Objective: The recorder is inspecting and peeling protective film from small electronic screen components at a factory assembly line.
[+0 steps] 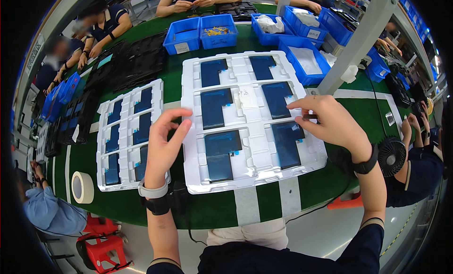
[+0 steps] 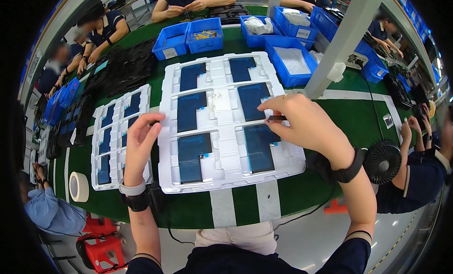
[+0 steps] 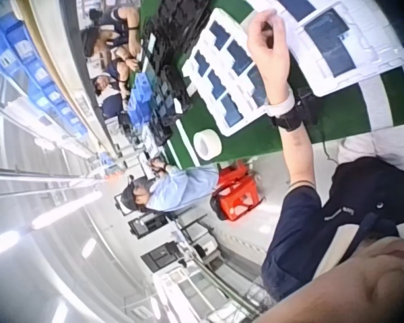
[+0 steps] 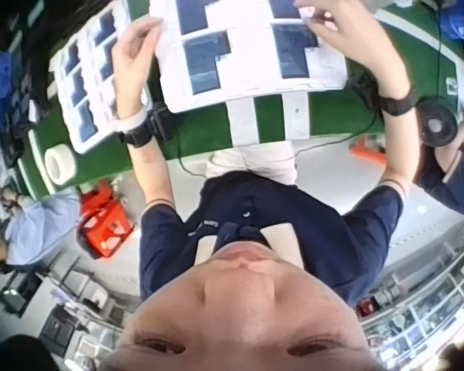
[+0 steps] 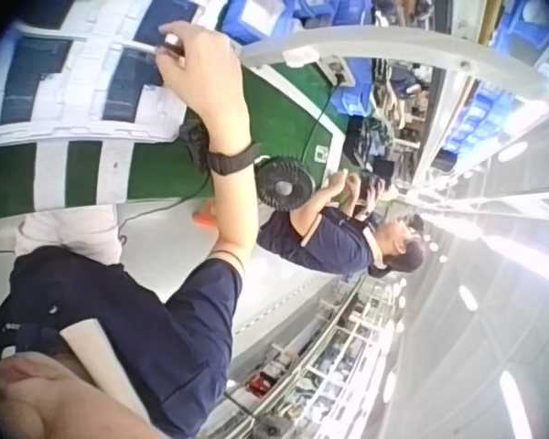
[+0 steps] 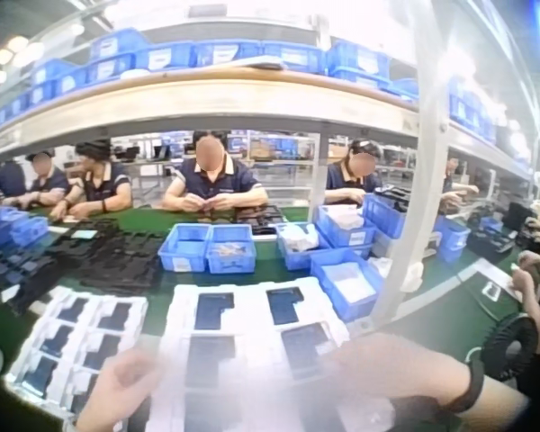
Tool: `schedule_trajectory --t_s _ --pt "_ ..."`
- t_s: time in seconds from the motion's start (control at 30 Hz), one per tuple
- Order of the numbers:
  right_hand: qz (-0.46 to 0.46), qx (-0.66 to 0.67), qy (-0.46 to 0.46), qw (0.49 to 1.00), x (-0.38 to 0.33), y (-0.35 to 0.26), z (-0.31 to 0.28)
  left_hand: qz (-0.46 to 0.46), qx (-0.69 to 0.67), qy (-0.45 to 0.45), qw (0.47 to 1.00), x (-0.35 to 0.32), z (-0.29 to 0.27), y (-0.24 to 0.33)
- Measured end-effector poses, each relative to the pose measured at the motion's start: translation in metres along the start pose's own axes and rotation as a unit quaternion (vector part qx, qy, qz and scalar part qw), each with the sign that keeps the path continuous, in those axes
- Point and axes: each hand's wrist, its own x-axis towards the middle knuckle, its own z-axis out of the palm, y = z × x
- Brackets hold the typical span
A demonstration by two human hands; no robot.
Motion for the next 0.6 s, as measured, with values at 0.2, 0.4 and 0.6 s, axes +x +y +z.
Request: schedule_trajectory --t_s 0.2,0.4,0.6 --pt "0.05 -0.03 0.012 0.998 0.023 0.005 -0.017 -0.003 0.149 -0.09 0.985 -0.006 0.005 -0.002" --pt "-0.021 0.021 0.002 1.0 0.04 0.016 -0.003 0.011 0.229 -0.117 0.966 -0.007 0.009 -0.002" --pt "-0.043 -0.088 -0.008 0.995 0.043 0.024 0.011 0.007 0.233 -0.113 0.966 -0.008 0.01 -0.002"
